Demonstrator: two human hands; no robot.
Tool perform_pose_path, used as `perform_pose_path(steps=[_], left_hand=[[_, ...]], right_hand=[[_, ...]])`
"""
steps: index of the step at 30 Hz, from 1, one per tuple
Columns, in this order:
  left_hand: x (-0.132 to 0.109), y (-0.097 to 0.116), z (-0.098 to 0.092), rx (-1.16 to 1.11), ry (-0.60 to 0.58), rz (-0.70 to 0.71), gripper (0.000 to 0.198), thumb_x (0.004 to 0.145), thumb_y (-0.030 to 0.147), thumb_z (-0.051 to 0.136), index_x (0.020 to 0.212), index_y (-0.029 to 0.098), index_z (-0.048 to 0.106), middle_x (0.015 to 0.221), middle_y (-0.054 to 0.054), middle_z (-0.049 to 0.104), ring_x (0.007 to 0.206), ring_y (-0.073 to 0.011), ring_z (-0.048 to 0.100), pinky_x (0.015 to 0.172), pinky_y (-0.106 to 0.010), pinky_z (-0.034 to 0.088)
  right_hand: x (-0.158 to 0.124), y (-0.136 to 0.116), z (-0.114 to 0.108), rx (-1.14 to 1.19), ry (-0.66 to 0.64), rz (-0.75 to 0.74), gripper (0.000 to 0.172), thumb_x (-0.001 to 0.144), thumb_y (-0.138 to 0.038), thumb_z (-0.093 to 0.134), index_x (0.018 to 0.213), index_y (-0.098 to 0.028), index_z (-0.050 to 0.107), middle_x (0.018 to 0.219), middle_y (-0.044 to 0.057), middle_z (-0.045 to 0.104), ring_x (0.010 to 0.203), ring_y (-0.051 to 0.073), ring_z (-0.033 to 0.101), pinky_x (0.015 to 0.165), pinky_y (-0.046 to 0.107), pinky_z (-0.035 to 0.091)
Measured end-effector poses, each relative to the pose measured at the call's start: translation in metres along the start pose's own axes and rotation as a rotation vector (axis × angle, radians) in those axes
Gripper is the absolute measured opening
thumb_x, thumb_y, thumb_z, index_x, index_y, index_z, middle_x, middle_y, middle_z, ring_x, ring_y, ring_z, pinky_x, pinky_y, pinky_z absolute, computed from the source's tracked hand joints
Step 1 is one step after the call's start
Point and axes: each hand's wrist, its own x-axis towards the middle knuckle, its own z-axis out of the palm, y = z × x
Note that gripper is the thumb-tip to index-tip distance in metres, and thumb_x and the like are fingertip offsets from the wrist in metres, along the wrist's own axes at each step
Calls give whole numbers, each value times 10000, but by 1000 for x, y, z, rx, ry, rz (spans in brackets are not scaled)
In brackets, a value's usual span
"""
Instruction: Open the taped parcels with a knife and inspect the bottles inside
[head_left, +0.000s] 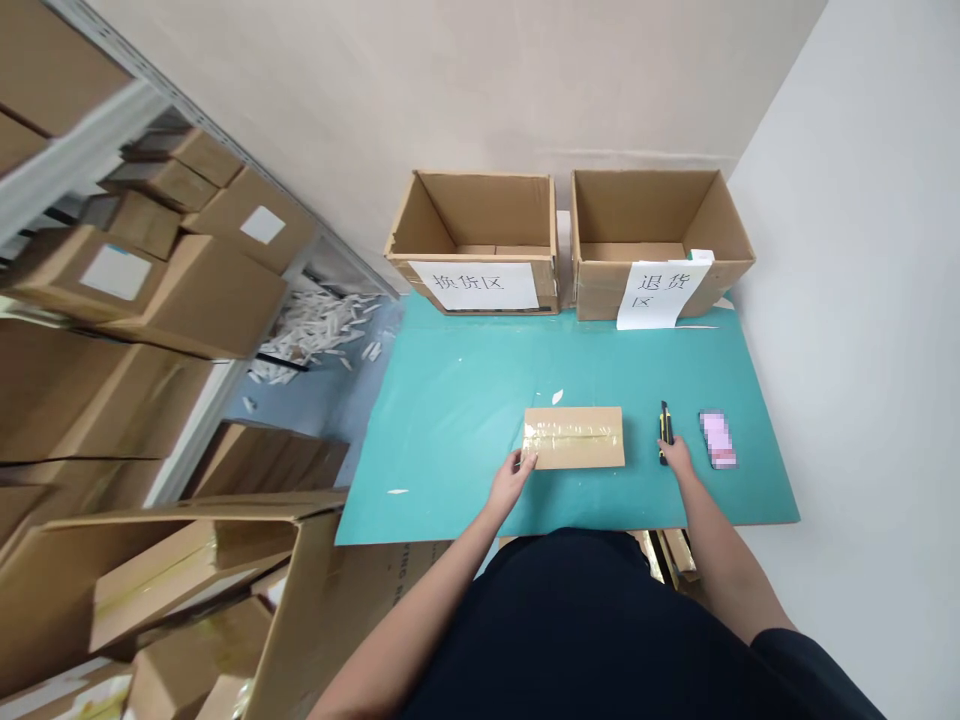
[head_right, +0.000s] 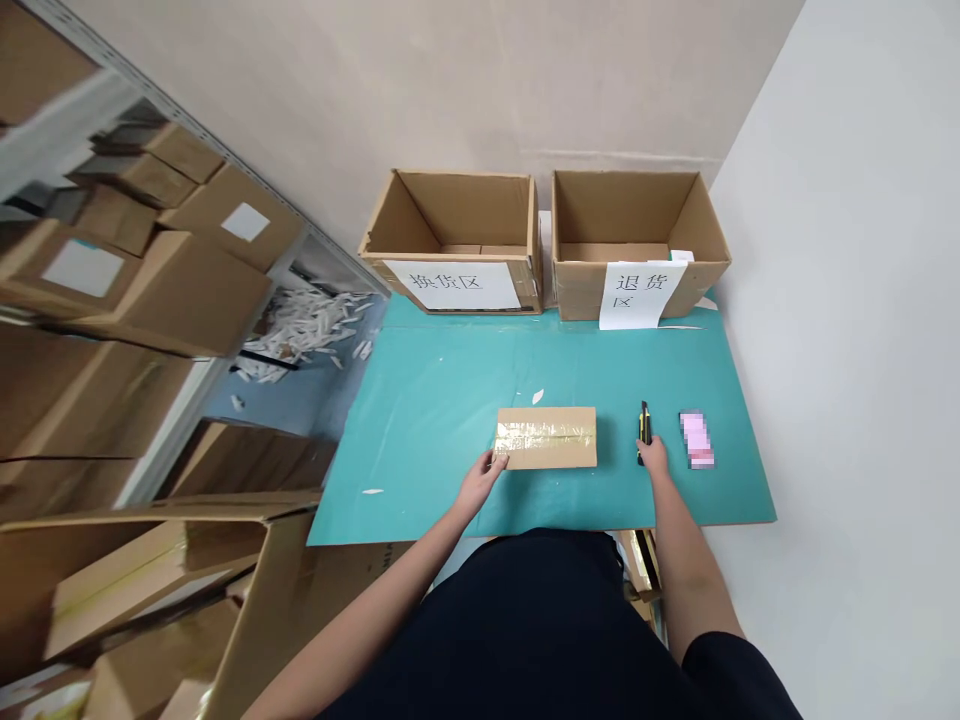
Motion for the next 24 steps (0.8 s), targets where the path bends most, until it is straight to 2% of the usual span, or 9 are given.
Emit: perform_pose_path(steps=[2, 5, 9, 12, 14, 17, 20, 24], left_hand=[[0, 1, 1, 17, 10, 16, 507, 814, 581, 639, 1145, 197, 651, 1209, -113, 721, 1105, -316, 681, 983, -429, 516], [0, 1, 4, 17, 30, 55, 523, 795, 581, 666, 1145, 193, 660, 1181, -112, 731, 1124, -330, 671, 995, -443, 506], [0, -1, 11, -50, 44, 56, 546, 779, 570, 694, 1169, 188, 663, 1205, -110, 722, 1163, -325, 649, 1023, -444, 485], [0, -1, 17, -116, 44, 51, 544, 791, 562, 694, 1177, 181, 667, 1218, -118, 716, 1173, -324, 642, 1029, -443, 480], [1, 0, 20, -146, 46, 67, 546, 803, 561, 685, 1193, 180, 661, 1243, -121, 705, 1192, -319, 632, 1045, -439, 468], [2, 0, 25, -174, 33, 95, 576, 818, 568, 665, 1235, 172, 636, 1299, -130, 672, 1225, -310, 612, 1072, -435, 446], [4, -2, 28, -198, 33, 107, 615, 819, 568, 664, 1274, 159, 612, 1346, -147, 639, 1261, -313, 587, 1097, -440, 420], [4, -3, 32, -225, 27, 118, 604, 821, 556, 671, 1279, 167, 613, 1341, -136, 645, 1267, -315, 583, 1107, -440, 408]], right_hand=[[-12, -9, -1, 114, -29, -31, 333, 817, -399, 602, 1029, -143, 593, 786, 78, 721, 708, 230, 725, 613, 315, 566], [-37, -25, -5, 262, -72, -103, 424, 844, -452, 539, 1160, -170, 522, 870, 54, 737, 643, 194, 711, 571, 316, 583], [-71, -59, -21, 394, -185, -302, 598, 809, -509, 581, 1301, -183, 483, 944, 63, 727, 630, 209, 687, 529, 339, 572], [-92, -94, -34, 234, -269, -456, 609, 861, -488, 549, 1391, -195, 489, 996, 79, 731, 681, 231, 696, 602, 376, 585], [-104, -119, -38, 98, -319, -619, 580, 887, -445, 544, 1424, -229, 505, 1144, 96, 723, 878, 268, 720, 773, 417, 590], [-116, -151, -36, -140, -394, -872, 491, 931, -369, 520, 1415, -291, 549, 1332, 75, 663, 1170, 287, 646, 976, 435, 519], [-120, -178, -28, -416, -475, -1034, 476, 968, -311, 485, 1442, -302, 530, 1302, 82, 678, 1157, 268, 650, 953, 399, 520], [-118, -203, -18, -710, -531, -1151, 521, 991, -280, 473, 1511, -302, 444, 1192, 97, 707, 1037, 249, 683, 855, 340, 524]])
